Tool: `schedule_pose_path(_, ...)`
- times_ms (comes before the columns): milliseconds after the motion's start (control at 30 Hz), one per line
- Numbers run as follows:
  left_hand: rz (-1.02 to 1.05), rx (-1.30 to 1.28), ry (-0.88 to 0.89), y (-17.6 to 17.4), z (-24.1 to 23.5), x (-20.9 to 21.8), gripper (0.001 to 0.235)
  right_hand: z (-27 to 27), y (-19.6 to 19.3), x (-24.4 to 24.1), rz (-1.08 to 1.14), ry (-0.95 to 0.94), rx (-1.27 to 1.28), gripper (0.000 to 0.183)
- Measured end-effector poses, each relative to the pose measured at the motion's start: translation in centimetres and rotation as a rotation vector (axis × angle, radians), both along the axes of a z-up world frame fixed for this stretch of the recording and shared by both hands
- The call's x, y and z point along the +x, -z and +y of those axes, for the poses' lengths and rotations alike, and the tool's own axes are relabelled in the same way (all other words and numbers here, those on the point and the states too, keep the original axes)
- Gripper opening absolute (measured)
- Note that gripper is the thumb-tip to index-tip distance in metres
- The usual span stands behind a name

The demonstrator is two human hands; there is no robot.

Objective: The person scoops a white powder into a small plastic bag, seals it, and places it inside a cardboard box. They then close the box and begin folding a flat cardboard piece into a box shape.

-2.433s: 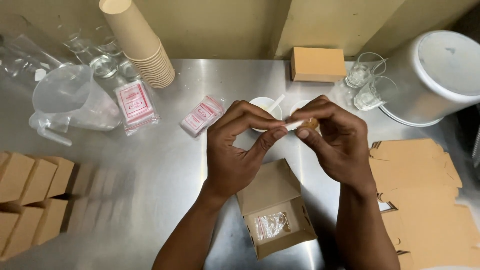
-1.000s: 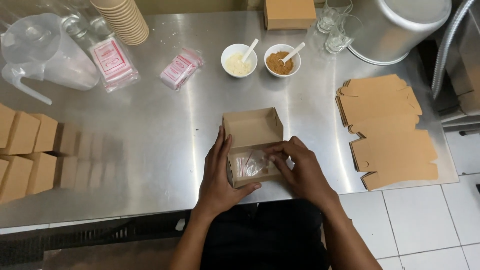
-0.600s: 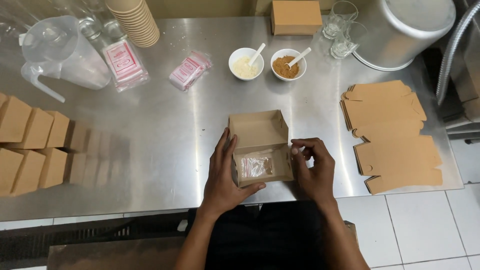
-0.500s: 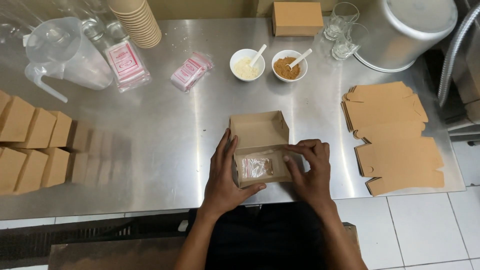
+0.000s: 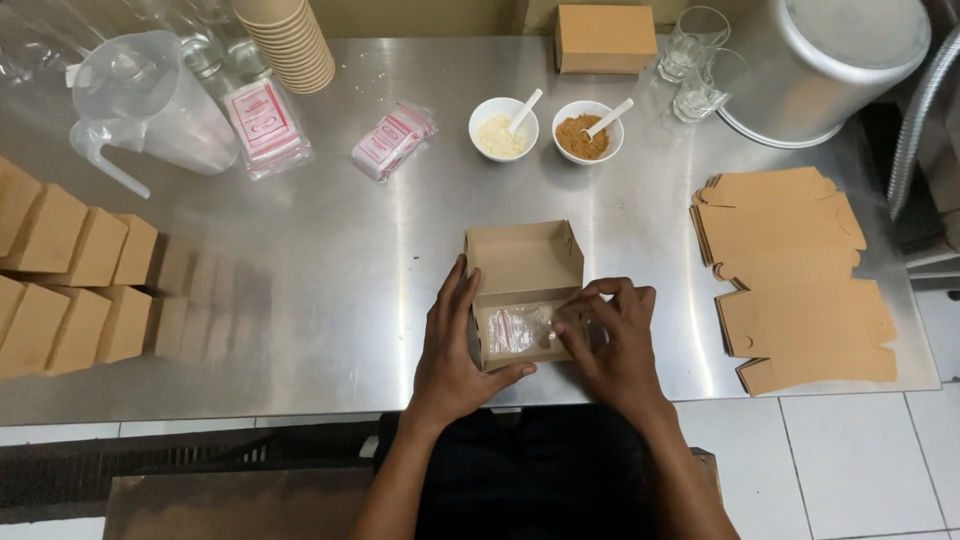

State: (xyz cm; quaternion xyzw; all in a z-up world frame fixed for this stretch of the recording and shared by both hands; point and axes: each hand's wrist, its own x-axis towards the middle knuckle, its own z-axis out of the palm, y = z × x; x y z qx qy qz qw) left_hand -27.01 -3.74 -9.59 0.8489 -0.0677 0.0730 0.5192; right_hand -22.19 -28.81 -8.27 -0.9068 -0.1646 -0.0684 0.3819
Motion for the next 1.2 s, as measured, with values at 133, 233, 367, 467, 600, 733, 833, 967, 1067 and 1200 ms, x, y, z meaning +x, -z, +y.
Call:
schedule_pose_path(133, -0.041, -0.051, 0.003, 0.9, 0.3, 0.1, 0.135, -0.6, 1.1, 0.0, 0.026, 0.185, 0.227, 0.021)
schedule_pose_path(233, -0.076, -0.246, -0.028, 2.6, 1.0, 0.7, 0.115, -0.2, 0.1, 1.0, 0.180, 0.167, 0.461, 0.032)
schedule_pose_path(367, 0.214, -0.480, -0.242, 1.4, 3.0, 3.5, 0.065, 0.2, -1.8, 3.3, 0.342, 0.171, 0.370, 0.042)
schedule_pose_path(467, 0.390, -0.341, -0.212, 0.4, 4.4, 6.8, 0.079, 0.3, -1.6, 6.0, 0.390, 0.172, 0.316, 0.053)
schedule_pose_path(600, 0.434, -0.200, -0.196, 1.7, 4.9, 9.8, 0.094, 0.4, -0.2, 9.1, 0.400, 0.155, 0.245, 0.042)
schedule_pose_path(733, 0.272, -0.263, -0.169, -1.7, 4.1, 8.5, 0.079, -0.1, -0.5, 9.1, 0.305, 0.084, 0.360, 0.034)
schedule_pose_path(833, 0.117, -0.299, -0.083, -4.2, 3.9, 6.6, 0.072, -0.8, -1.0, 8.1, 0.239, -0.002, 0.481, 0.044)
schedule_pose_path(967, 0.018, -0.198, 0.012, -6.9, 4.0, 4.2, 0.077, -1.2, -2.9, 5.3, 0.187, -0.049, 0.491, 0.062)
schedule_pose_path(1067, -0.052, -0.085, 0.072, -6.6, 4.1, 2.8, 0.075, -2.0, -2.3, 3.7, 0.112, -0.080, 0.425, 0.071)
schedule_pose_path(1200, -0.142, 0.031, 0.092, -3.8, 4.2, 1.1, 0.068, -2.4, -0.3, 1.7, -0.045, -0.126, 0.364, 0.068)
